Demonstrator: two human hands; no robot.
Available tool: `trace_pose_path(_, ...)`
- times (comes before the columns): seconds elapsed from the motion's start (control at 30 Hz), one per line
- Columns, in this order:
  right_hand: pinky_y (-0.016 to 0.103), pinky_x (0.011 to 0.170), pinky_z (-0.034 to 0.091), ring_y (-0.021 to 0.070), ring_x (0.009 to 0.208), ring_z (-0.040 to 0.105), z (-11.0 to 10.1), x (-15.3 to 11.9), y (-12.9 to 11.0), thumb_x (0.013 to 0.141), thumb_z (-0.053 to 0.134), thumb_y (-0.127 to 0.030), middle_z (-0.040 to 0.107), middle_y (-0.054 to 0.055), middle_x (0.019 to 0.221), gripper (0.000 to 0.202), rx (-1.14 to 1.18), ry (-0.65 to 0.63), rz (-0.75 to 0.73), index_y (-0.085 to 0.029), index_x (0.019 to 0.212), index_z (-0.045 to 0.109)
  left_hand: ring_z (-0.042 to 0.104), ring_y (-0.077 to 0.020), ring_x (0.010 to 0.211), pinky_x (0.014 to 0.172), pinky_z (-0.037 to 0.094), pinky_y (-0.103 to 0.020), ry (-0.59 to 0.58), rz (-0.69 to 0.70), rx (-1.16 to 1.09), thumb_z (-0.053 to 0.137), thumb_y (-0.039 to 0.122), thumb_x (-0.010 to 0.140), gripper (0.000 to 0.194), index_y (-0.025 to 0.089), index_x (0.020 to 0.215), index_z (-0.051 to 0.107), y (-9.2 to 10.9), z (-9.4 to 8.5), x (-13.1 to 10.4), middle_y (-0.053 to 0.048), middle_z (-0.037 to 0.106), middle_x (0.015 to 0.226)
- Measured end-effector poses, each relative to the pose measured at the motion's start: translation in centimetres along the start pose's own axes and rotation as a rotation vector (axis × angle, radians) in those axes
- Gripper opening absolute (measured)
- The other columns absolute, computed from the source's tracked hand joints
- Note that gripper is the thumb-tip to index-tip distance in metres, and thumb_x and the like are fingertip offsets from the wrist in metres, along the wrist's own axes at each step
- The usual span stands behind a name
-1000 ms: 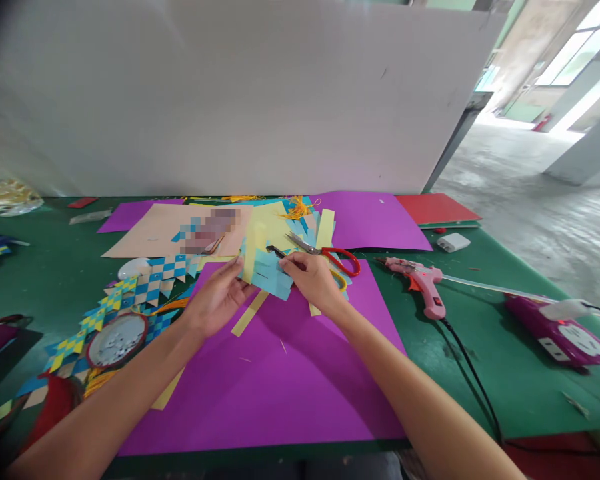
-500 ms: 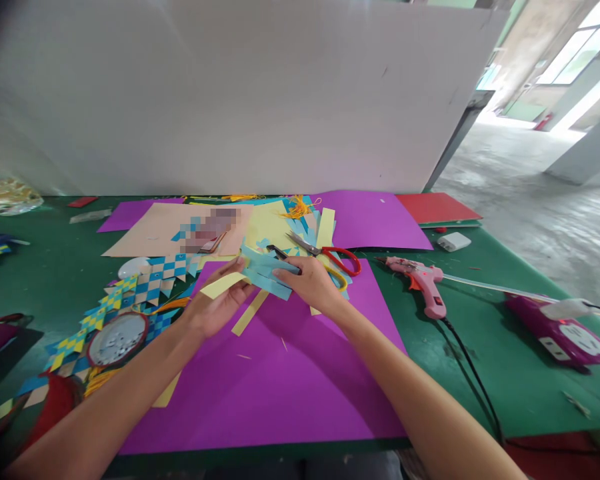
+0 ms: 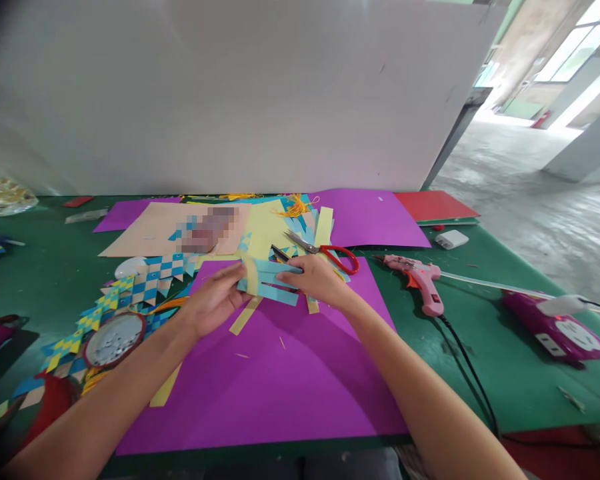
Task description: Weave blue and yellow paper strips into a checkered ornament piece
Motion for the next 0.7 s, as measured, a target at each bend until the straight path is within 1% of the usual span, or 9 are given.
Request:
trace_pose_path(0.07, 0.025, 0.051, 0.032, 0.0103, 0.056, 0.043, -0.6, 0.0, -0.2, 0.08, 0.062, -0.039, 0.052, -0.003, 0.063, 0.022, 0.025, 0.113, -0.046, -0.019, 0.073, 0.06, 0.069, -0.0146, 0.072, 0.067, 0.057, -0.024, 0.013, 0.016, -0.032, 0.061, 0.016, 0.087, 0.013, 0.011, 0.095, 0.071, 0.0, -0.2, 0.1, -0.008, 0.074, 0.09)
trace_pose_path(0.13, 0.026, 0.062, 0.041, 0.0142, 0.07, 0.054, -1.9, -0.4, -1.0, 0.08, 0.063, -0.037, 0.064, 0.003, 0.081, 0.02, 0.026, 0.333, -0.131, -0.019, 0.089, 0.066, 0.069, -0.0152, 0.076, 0.069, 0.057, -0.024, 0.041, 0.028, -0.048, 0.061, 0.017, 0.088, 0.015, 0.012, 0.099, 0.07, 0.1, -0.5, 0.2, -0.009, 0.074, 0.096)
trace_pose_path(0.17, 0.027, 0.067, 0.043, 0.0154, 0.075, 0.056, -2.4, -0.9, -1.5, 0.081, 0.063, -0.035, 0.066, 0.004, 0.086, 0.018, 0.005, 0.449, -0.177, -0.019, 0.09, 0.067, 0.069, -0.0156, 0.078, 0.07, 0.057, -0.025, 0.059, 0.036, -0.055, 0.061, 0.017, 0.088, 0.016, 0.012, 0.1, 0.07, 0.1, -0.6, 0.3, -0.009, 0.073, 0.098)
trace_pose_path(0.23, 0.027, 0.067, 0.042, 0.0145, 0.071, 0.054, -2.8, -1.9, -2.7, 0.084, 0.06, -0.033, 0.064, 0.003, 0.078, 0.017, -0.066, 0.6, -0.236, -0.019, 0.078, 0.067, 0.07, -0.0166, 0.082, 0.073, 0.058, -0.026, 0.09, 0.053, -0.071, 0.062, 0.017, 0.087, 0.015, 0.012, 0.099, 0.07, 0.2, -0.7, 0.3, -0.009, 0.073, 0.101)
trace_pose_path(0.27, 0.026, 0.062, 0.04, 0.0132, 0.065, 0.051, -2.4, -2.1, -3.1, 0.086, 0.058, -0.034, 0.061, 0.001, 0.069, 0.022, -0.093, 0.606, -0.236, -0.019, 0.071, 0.065, 0.07, -0.0172, 0.084, 0.075, 0.057, -0.027, 0.095, 0.061, -0.078, 0.062, 0.017, 0.088, 0.015, 0.012, 0.099, 0.07, 0.3, -0.6, 0.2, -0.009, 0.073, 0.101)
trace_pose_path(0.33, 0.025, 0.054, 0.034, 0.011, 0.054, 0.044, -1.1, -2.1, -3.4, 0.087, 0.057, -0.036, 0.054, -0.002, 0.057, 0.028, -0.12, 0.531, -0.187, -0.019, 0.065, 0.063, 0.07, -0.0176, 0.084, 0.076, 0.057, -0.027, 0.099, 0.077, -0.087, 0.061, 0.017, 0.088, 0.013, 0.012, 0.097, 0.07, 0.3, -0.3, 0.1, -0.008, 0.073, 0.098)
trace_pose_path(0.47, 0.026, 0.053, 0.03, 0.0108, 0.051, 0.044, 1.2, -1.9, -3.3, 0.084, 0.061, -0.04, 0.057, -0.002, 0.056, 0.023, -0.206, 0.411, -0.082, -0.021, 0.074, 0.068, 0.069, -0.0142, 0.073, 0.068, 0.057, -0.024, 0.117, 0.077, -0.089, 0.062, 0.016, 0.087, 0.008, 0.013, 0.089, 0.069, -0.1, 0.2, -0.2, -0.005, 0.073, 0.085)
trace_pose_path(0.6, 0.026, 0.05, 0.025, 0.011, 0.048, 0.04, 1.3, -1.8, -2.8, 0.083, 0.06, -0.044, 0.054, -0.002, 0.053, 0.025, -0.232, 0.416, 0.02, -0.022, 0.074, 0.068, 0.068, -0.012, 0.072, 0.069, 0.056, -0.022, 0.118, 0.069, -0.096, 0.062, 0.015, 0.087, 0.007, 0.012, 0.09, 0.068, -0.6, 0.5, -0.4, -0.004, 0.071, 0.084)
trace_pose_path(0.7, 0.026, 0.048, 0.022, 0.0102, 0.047, 0.035, 1.0, -1.6, -2.5, 0.081, 0.061, -0.043, 0.05, -0.004, 0.051, 0.023, -0.17, 0.408, 0.041, -0.023, 0.072, 0.067, 0.068, -0.0137, 0.072, 0.071, 0.057, -0.025, 0.109, 0.039, -0.076, 0.063, 0.012, 0.085, 0.007, 0.012, 0.091, 0.067, -0.9, 0.9, -0.5, -0.005, 0.072, 0.085)
Point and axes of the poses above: each hand's wrist, its own x-axis towards the middle knuckle, its own z-axis out of the palm, y = z × x, the point moved 7 cm from there along x, towards the middle knuckle
